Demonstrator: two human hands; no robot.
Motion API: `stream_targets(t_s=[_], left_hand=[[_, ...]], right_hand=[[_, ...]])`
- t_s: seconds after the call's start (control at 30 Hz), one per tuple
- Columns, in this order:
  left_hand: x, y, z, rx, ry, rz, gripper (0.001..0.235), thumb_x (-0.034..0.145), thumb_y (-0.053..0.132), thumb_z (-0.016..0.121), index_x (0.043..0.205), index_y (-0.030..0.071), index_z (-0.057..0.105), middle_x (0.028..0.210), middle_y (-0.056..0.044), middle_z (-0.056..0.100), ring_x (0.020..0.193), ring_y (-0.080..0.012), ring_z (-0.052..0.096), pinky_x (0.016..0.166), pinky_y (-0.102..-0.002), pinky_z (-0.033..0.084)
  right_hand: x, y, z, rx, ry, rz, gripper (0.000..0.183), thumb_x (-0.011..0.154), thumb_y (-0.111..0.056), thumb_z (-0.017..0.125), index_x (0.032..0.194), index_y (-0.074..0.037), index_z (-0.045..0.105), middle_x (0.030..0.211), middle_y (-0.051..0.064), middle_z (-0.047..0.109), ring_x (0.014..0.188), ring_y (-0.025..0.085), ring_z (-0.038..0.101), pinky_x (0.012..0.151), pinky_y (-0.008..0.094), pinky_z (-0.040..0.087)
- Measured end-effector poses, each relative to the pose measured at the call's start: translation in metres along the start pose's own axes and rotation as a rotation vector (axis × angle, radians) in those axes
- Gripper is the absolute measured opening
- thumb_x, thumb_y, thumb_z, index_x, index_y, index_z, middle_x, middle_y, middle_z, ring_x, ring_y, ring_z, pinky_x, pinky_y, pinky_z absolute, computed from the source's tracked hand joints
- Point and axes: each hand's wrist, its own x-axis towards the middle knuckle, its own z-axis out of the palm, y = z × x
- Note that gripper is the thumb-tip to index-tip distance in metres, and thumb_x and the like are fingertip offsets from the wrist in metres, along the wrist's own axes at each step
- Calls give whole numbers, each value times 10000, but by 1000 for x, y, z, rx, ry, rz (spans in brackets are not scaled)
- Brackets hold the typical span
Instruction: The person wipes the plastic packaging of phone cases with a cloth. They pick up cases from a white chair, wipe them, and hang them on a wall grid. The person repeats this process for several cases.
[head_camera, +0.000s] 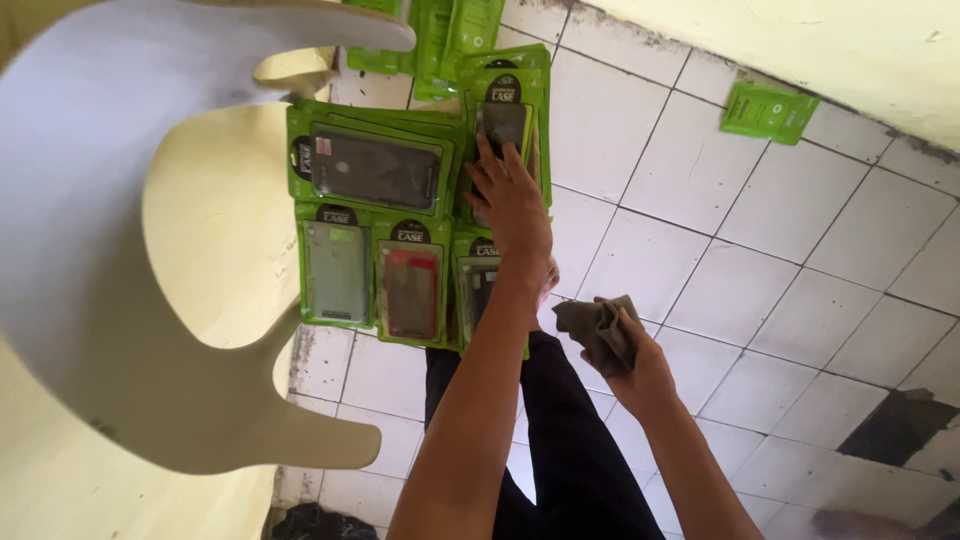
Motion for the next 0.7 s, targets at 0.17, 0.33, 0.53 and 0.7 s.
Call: stream_targets(t_s=[0.17,0.33,0.53,0.7], left_hand=[[-27,7,-40,-154,82,99,709,854,-30,701,1471,14,353,1651,-281,143,1493,-575,188,1140,-744,287],[-93,9,-104,-689,-103,-142,798,865,-92,595,1566,62,246,1531,-335,319,1378,-575,345,1100,-667,351],[-183,-23,-206,-1171,-317,26,798,899,-52,649,1532,92,185,1338,-221,553,1160,-317,650,940,-459,590],[-241,-45,-273,-1724,-856,-181,1032,663,-91,487,1610,204,204,1425,-149,536,1251,-309,609,971,-441,584]], right_hand=[[-9,15,-13,95,-109,-21,497,1026,-373,453,1376,-39,570,1301,149,638,1152,315,631,901,434,516],[-40,23,-22,415,-159,-22,456,1091,-452,539,1338,-68,544,1276,128,599,1201,294,560,1039,451,474],[-150,-1,5,18,-639,-466,722,869,-362,706,1442,10,472,1393,173,584,1303,284,533,1117,415,412],[-250,-4,50,-290,-161,-641,790,862,-44,825,1552,57,454,1350,331,547,1159,518,566,887,603,468]])
